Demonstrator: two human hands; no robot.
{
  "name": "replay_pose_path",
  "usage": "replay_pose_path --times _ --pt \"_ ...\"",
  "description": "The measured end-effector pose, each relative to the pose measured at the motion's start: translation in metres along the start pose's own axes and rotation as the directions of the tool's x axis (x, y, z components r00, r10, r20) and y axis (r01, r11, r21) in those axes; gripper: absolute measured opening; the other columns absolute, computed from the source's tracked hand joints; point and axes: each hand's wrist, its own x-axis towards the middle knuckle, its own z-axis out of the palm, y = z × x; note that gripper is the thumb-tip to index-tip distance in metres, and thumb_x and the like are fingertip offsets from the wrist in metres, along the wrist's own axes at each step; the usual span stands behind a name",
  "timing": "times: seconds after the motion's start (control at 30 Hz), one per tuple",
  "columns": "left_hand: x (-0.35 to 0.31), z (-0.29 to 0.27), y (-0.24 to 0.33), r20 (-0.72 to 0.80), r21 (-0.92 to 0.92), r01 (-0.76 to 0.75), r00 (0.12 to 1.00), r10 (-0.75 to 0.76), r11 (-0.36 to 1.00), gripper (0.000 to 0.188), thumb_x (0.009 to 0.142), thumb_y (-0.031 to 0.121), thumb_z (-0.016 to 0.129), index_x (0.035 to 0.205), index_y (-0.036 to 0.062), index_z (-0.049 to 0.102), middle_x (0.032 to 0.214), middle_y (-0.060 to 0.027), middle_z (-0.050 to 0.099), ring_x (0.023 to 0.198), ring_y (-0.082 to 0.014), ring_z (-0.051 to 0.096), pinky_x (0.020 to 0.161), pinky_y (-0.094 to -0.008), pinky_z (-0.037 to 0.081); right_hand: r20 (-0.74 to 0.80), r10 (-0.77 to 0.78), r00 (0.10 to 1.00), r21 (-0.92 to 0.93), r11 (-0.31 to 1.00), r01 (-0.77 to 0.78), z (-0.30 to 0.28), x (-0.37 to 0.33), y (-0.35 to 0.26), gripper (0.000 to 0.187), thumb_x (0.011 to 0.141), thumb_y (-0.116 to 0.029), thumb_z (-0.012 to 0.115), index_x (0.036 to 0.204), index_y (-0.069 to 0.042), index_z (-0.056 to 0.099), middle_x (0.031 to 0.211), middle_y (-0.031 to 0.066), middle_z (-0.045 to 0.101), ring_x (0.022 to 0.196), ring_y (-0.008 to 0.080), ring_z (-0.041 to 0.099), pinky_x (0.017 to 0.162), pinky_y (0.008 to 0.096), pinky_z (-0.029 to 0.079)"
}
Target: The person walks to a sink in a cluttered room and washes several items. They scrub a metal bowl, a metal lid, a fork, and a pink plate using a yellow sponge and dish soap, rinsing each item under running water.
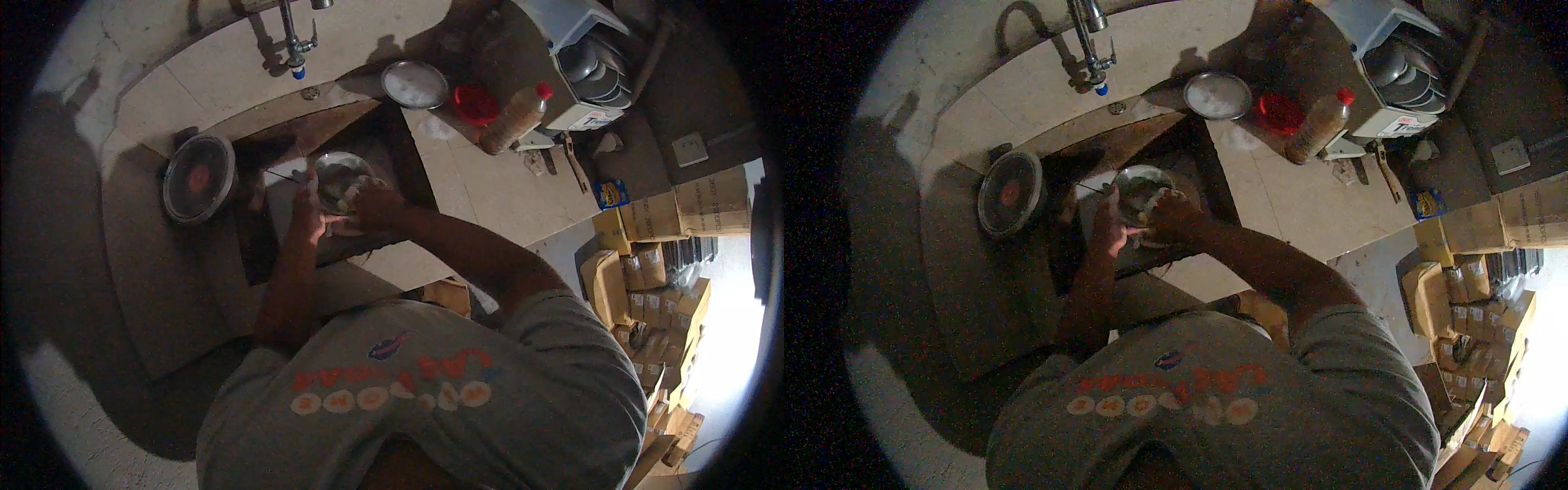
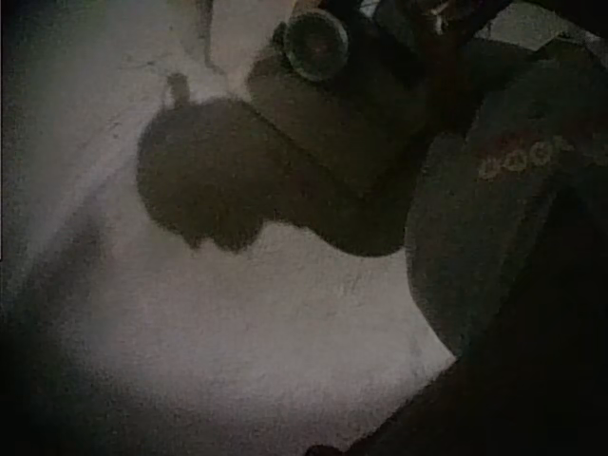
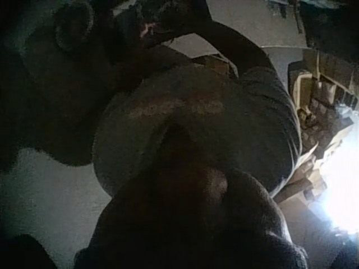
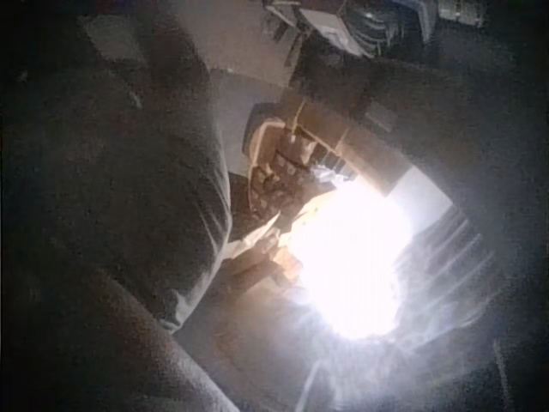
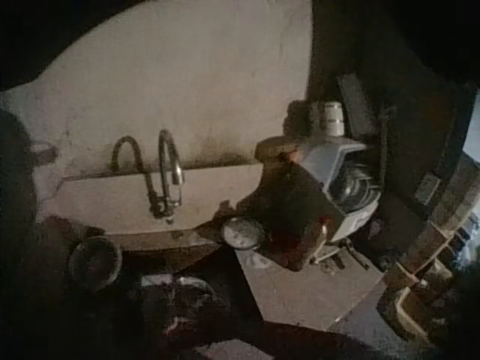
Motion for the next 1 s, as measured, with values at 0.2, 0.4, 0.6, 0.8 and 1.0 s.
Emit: replay_pose_path --times 0.2,0.4,0.6,0.8,1.0 --pt "0.003 0.016 -0.008 0.354 -0.082 -0.009 0.934 0.038 0.997 0.054 0.101 0.052 0.053 0.141 0.0161 0.052 0.139 -0.0091 0.054 0.122 -0.0336 0.056 0.083 -0.065 0.052 0.437 0.089 0.895 0.015 0.994 -0.106 -0.033 -0.012 0.006 0.03 0.088 -0.025 0.066 0.109 -0.004 0.073 0.119 0.021 0.068 0.11 0.0367 0.067 0.096 0.0485 0.053" --pt "0.052 -0.036 -0.009 0.255 0.559 -0.293 0.951 0.176 0.776 0.043 0.097 0.045 0.061 0.125 0.012 0.063 0.117 -0.0087 0.067 0.105 -0.0334 0.065 0.084 -0.0527 0.056 0.208 0.707 0.676 0.036 0.685 -0.728 -0.064 -0.077 0.064 0.031 0.093 -0.029 0.055 0.111 -0.01 0.071 0.112 0.0204 0.071 0.107 0.0364 0.069 0.089 0.0506 0.056" --pt "0.132 -0.084 -0.053 0.427 0.749 -0.364 0.904 -0.017 -0.554 0.028 0.092 0.028 0.06 0.105 0.0081 0.074 0.112 -0.0192 0.071 0.1 -0.0359 0.069 0.087 -0.0491 0.056 0.161 0.668 0.727 -0.241 0.741 -0.627 -0.058 -0.113 0.112 0.041 0.094 -0.041 0.057 0.114 -0.008 0.071 0.114 0.021 0.071 0.105 0.0381 0.069 0.092 0.0495 0.056" --pt "0.132 -0.06 -0.088 0.174 0.979 -0.15 0.967 0.186 -0.136 0.031 0.094 0.016 0.051 0.113 0.0109 0.074 0.121 -0.0203 0.069 0.113 -0.0363 0.067 0.095 -0.0522 0.053 0.085 0.586 0.806 -0.266 0.793 -0.548 -0.069 -0.114 0.106 0.075 0.095 -0.067 0.047 0.12 0.0 0.067 0.114 0.0245 0.07 0.109 0.0392 0.068 0.092 0.0513 0.055" --pt "0.161 -0.027 -0.104 0.185 0.979 -0.169 0.971 0.154 -0.115 0.031 0.096 0.018 0.051 0.115 0.0083 0.073 0.125 -0.0209 0.067 0.115 -0.0377 0.066 0.097 -0.0509 0.052 -0.156 0.627 0.763 -0.11 0.757 -0.644 -0.049 -0.14 0.159 0.069 0.098 -0.058 0.049 0.122 0.005 0.061 0.12 0.0307 0.063 0.109 0.0447 0.064 0.097 0.0522 0.051"
